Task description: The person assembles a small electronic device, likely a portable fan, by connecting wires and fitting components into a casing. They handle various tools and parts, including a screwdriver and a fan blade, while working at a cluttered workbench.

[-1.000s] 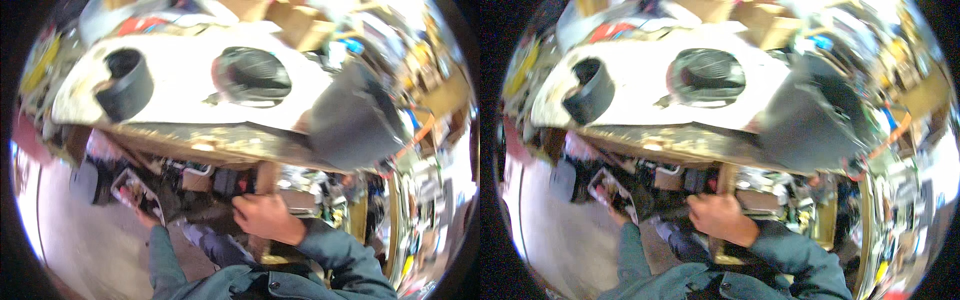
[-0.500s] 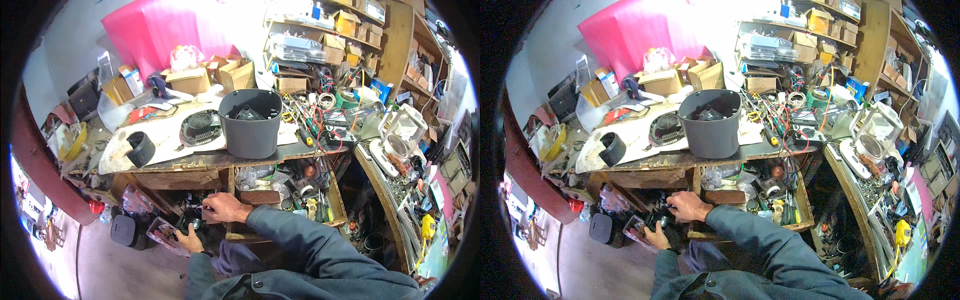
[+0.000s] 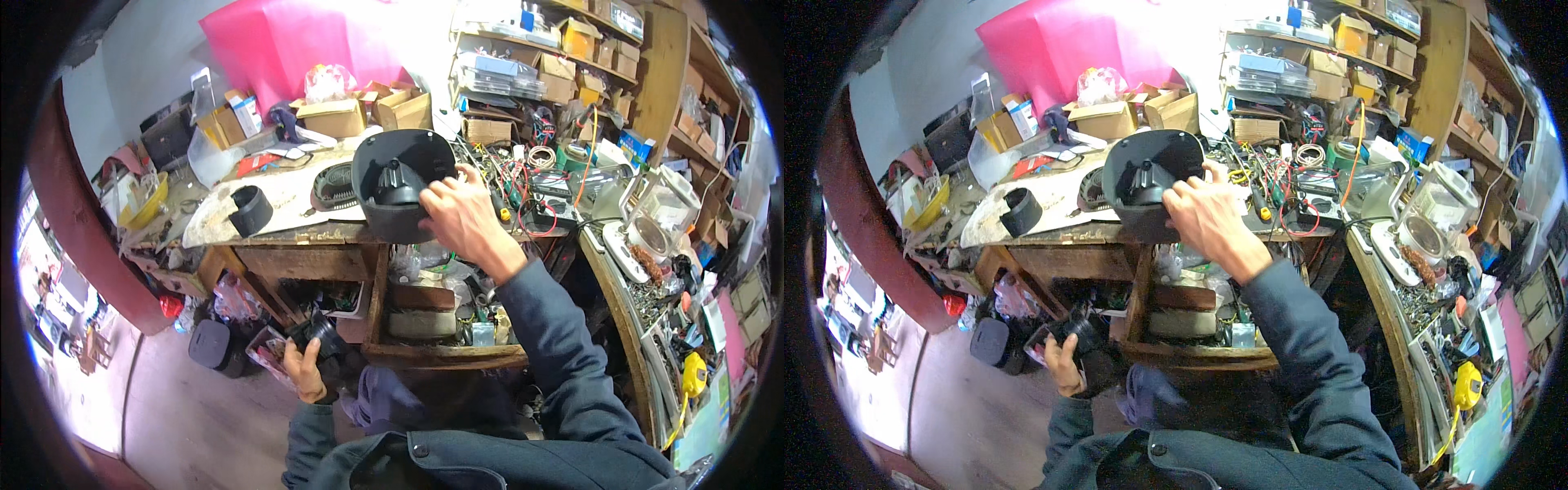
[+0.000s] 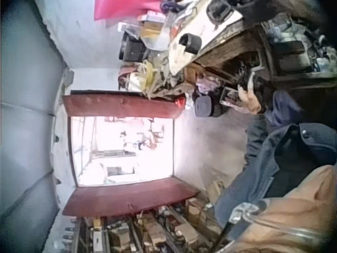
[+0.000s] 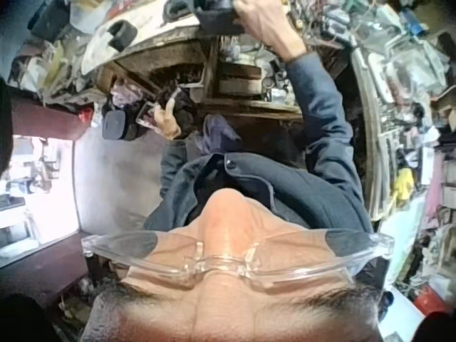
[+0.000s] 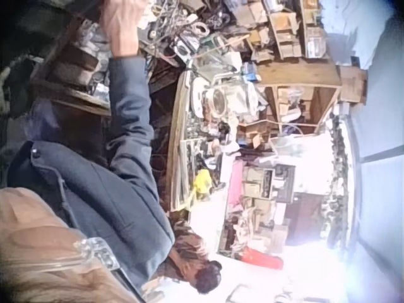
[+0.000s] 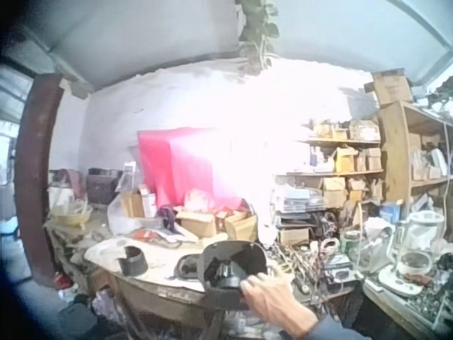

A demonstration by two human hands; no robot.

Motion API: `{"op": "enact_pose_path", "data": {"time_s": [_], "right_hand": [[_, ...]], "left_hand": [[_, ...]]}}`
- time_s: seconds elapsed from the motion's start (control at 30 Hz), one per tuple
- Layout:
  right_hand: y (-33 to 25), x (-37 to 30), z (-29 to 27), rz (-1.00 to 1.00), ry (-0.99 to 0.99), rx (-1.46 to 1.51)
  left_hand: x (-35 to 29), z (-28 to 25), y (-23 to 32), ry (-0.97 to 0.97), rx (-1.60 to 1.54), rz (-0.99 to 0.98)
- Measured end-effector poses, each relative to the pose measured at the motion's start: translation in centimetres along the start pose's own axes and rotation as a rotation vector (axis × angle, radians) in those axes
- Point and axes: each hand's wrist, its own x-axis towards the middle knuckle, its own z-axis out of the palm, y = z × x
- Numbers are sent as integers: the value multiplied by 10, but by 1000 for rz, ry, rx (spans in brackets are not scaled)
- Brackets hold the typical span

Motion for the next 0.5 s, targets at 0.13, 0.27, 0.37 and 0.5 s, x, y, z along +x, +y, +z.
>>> {"op": "enact_pose_path", "data": {"time_s": [0.13,0.27,0.37,0.5], "right_hand": [[-42,-39,-26,-85,-12,130],[-78,-90,-32,-145,-14,373],[-97,-116,-27,-163,-33,446],[-110,-128,-28,-180,-51,484]], "left_hand": [[-5,29,45,-82,-144,-106],[8,38,38,-195,-746,-412],[4,27,13,-343,-972,-570],[-12,28,5,-368,-1037,-522]]}}
